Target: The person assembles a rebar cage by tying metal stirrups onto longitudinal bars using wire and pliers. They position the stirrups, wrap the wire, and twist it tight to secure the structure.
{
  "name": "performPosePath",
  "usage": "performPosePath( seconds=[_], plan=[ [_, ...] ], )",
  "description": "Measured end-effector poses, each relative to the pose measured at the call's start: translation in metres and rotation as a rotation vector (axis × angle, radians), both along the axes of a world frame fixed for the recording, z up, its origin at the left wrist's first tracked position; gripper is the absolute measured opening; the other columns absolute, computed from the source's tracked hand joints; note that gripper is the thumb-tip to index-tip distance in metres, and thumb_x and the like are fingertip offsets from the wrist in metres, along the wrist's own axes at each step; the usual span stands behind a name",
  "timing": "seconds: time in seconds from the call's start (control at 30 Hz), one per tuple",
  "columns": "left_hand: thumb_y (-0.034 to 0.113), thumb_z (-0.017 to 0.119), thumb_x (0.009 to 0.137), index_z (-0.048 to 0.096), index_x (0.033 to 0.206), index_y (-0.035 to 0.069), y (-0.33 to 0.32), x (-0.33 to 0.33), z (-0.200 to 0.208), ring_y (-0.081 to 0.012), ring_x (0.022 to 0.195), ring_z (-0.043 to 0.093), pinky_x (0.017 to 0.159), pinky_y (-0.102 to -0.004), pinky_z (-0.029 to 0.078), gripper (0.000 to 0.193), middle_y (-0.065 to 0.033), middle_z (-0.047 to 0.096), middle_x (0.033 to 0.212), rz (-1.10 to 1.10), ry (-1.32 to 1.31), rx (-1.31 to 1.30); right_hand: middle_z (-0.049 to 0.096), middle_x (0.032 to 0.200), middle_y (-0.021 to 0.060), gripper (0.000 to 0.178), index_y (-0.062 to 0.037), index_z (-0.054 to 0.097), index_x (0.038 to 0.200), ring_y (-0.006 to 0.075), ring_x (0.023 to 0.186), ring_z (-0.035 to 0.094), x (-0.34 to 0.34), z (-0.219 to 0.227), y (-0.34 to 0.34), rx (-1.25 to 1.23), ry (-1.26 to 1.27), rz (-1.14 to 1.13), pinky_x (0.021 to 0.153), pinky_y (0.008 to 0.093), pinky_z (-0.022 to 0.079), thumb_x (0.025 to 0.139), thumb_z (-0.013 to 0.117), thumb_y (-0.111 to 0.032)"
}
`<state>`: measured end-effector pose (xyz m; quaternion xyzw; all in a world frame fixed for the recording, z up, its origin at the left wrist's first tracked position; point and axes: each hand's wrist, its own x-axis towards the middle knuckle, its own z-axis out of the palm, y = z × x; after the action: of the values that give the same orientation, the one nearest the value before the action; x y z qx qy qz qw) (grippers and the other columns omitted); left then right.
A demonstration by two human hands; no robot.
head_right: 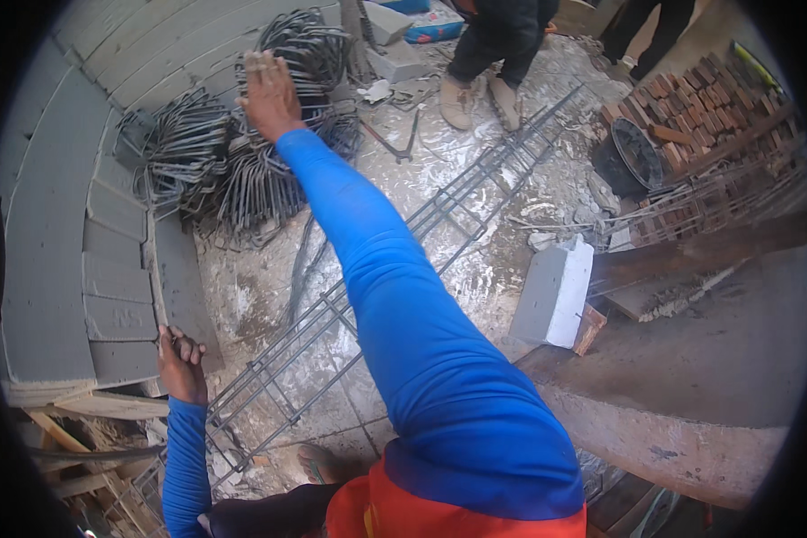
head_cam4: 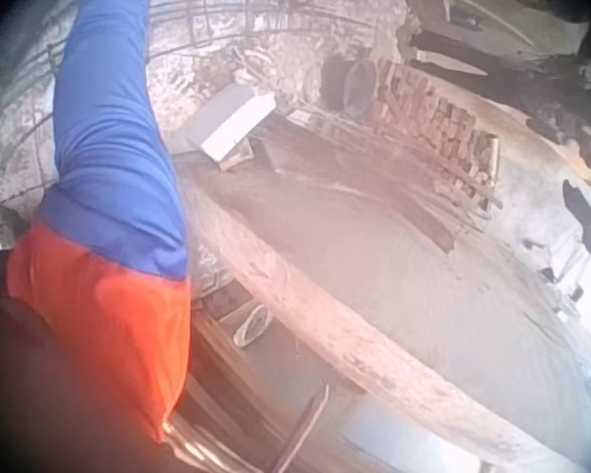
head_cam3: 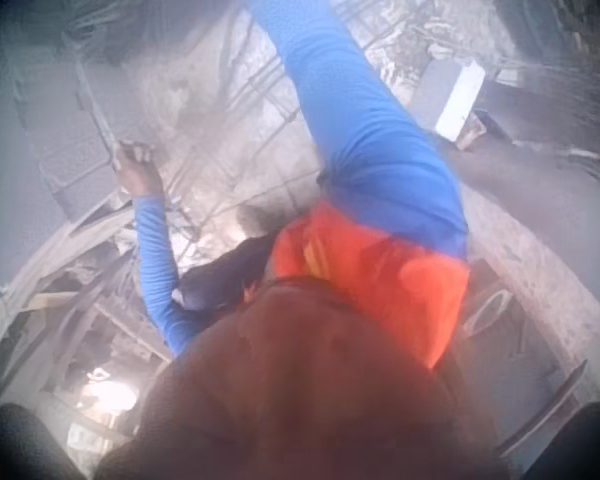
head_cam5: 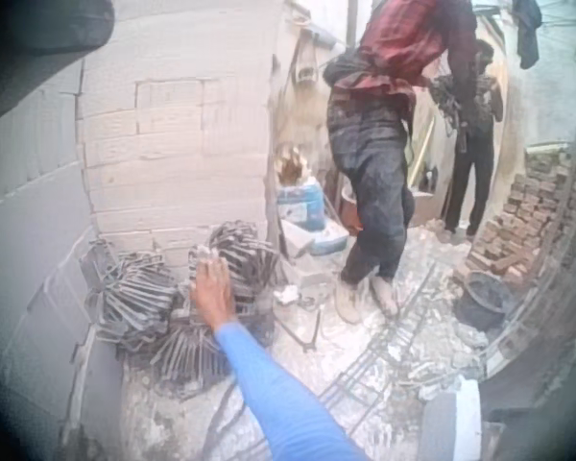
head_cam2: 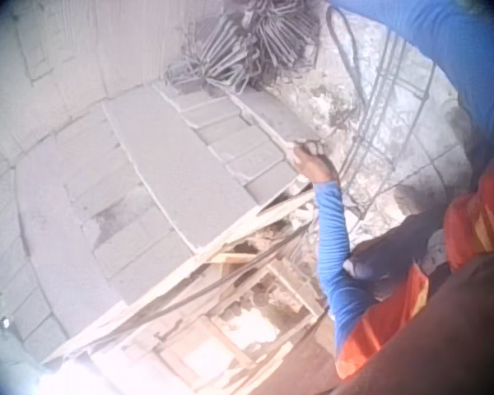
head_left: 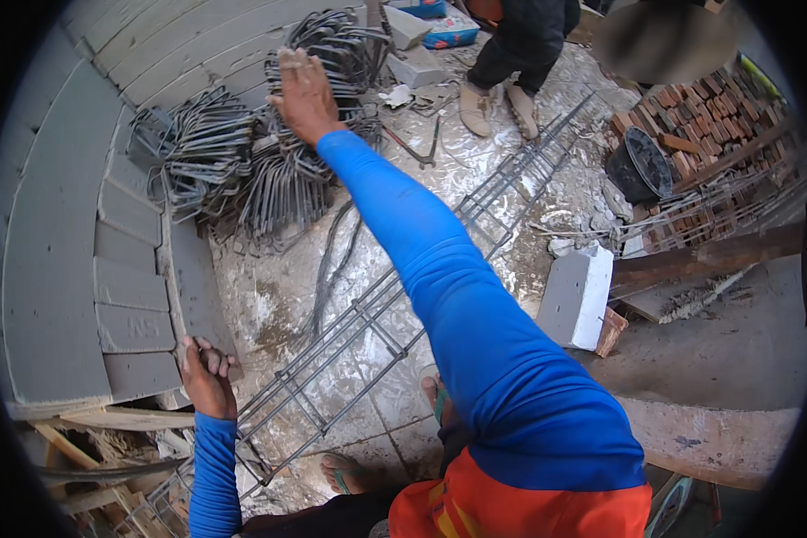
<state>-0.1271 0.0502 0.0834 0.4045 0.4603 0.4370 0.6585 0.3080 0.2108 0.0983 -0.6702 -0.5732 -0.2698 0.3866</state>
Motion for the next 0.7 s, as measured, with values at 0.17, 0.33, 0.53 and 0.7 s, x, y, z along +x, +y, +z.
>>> performPosePath(
  seconds=[0.17, 0.33, 0.53, 0.7],
  plan=[
    [0.040, 0.050, 0.107, 0.053, 0.091, 0.011, 0.001, 0.009, -0.001, -0.0066, 0.057, 0.032, 0.058, -0.0270, 0.039, 0.034, 0.0055, 0.034, 0.063, 0.047, 0.155, 0.019, 0.046, 0.152, 0.0186, 0.077, -0.0011, 0.038, 0.151, 0.0346, 0.147, 0.036, -0.003, -0.008, -0.001, 0.100, 0.066, -0.048, 0.125, 0.0464, 0.021, 0.087, 0.071, -0.027],
    [0.041, 0.050, 0.107, 0.054, 0.093, 0.010, 0.022, 0.042, 0.023, -0.0049, 0.056, 0.029, 0.054, -0.0251, 0.034, 0.035, 0.0059, 0.033, 0.063, -0.091, 0.320, 0.252, 0.047, 0.151, 0.0188, 0.066, -0.0025, 0.043, 0.148, 0.0360, 0.146, 0.036, -0.008, -0.010, 0.006, 0.187, 0.130, -0.008, 0.125, 0.0473, 0.022, 0.088, 0.066, -0.019],
    [0.039, 0.047, 0.109, 0.055, 0.095, 0.007, 0.014, 0.085, 0.060, -0.0036, 0.052, 0.025, 0.050, -0.0239, 0.029, 0.036, 0.0074, 0.030, 0.059, -0.199, 0.393, 0.363, 0.052, 0.146, 0.0196, 0.061, -0.0022, 0.050, 0.142, 0.0370, 0.143, 0.041, -0.002, -0.011, -0.003, 0.253, 0.155, -0.036, 0.123, 0.0492, 0.025, 0.086, 0.068, -0.019],
    [0.038, 0.048, 0.109, 0.056, 0.095, 0.007, 0.009, 0.074, 0.056, -0.0028, 0.050, 0.024, 0.048, -0.0233, 0.026, 0.035, 0.0080, 0.030, 0.059, -0.206, 0.458, 0.342, 0.049, 0.148, 0.0209, 0.070, -0.0018, 0.045, 0.146, 0.0380, 0.144, 0.038, 0.000, -0.003, -0.011, 0.206, 0.186, -0.021, 0.123, 0.0497, 0.023, 0.086, 0.072, -0.024]
  ],
)
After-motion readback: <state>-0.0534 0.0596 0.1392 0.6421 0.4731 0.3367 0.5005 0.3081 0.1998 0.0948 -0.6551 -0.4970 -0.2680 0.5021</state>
